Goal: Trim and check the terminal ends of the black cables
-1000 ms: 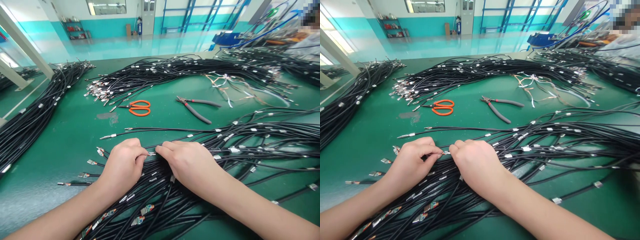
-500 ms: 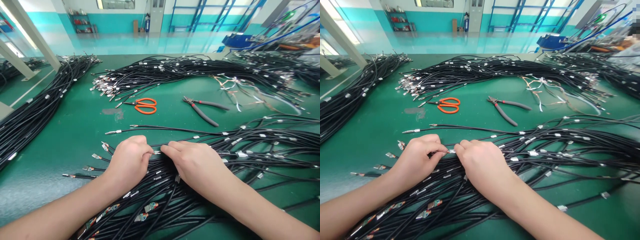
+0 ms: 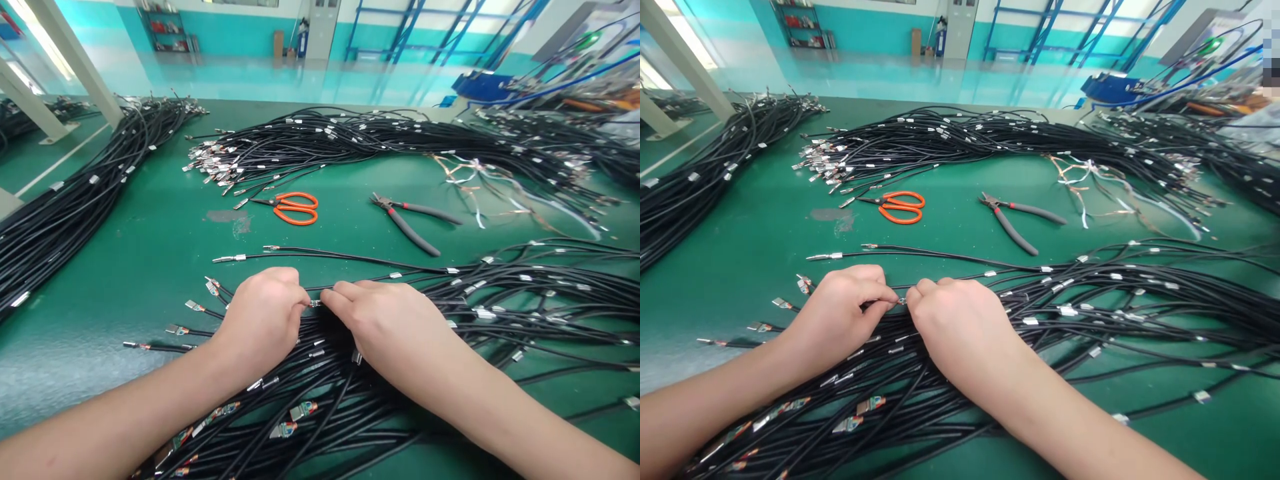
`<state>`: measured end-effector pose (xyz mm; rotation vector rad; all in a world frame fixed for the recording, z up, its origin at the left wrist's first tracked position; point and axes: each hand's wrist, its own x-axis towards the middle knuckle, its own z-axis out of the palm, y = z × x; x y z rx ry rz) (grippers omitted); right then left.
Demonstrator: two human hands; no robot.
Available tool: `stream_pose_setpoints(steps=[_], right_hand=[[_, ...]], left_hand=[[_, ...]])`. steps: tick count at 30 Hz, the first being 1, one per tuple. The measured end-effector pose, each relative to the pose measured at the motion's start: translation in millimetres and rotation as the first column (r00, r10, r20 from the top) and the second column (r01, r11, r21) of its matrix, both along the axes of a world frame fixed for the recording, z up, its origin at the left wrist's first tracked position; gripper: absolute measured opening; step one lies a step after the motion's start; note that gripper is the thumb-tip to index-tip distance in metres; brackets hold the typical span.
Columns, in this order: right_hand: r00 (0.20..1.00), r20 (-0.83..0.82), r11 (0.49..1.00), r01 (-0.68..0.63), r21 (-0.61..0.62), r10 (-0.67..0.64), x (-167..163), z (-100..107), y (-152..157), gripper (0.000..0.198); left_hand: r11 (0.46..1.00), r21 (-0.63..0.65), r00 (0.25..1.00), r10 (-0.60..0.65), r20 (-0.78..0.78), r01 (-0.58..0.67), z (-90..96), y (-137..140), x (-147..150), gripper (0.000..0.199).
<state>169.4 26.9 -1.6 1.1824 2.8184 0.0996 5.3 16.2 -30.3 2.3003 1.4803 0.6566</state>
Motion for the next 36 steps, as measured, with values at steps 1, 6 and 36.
stream_pose_setpoints(steps=[1,6,36], right_hand=[[1.000,-0.006,1.000,-0.004,0.001,0.004,0.8,-0.8,0.3,0.025],[0.999,-0.052,1.000,-0.009,0.013,0.010,5.9,-5.8,1.1,0.028],[0.984,-0.168,0.997,0.071,0.028,-0.065,13.9,-14.7,-0.5,0.029]], left_hand=[[1.000,0.005,1.000,0.000,-0.005,0.000,-0.1,-0.2,0.0,0.025],[1.000,-0.001,1.000,0.015,-0.024,-0.015,0.1,-1.3,0.0,0.025],[1.000,0.017,0.999,0.008,-0.054,-0.007,-4.1,-3.9,-0.1,0.022]])
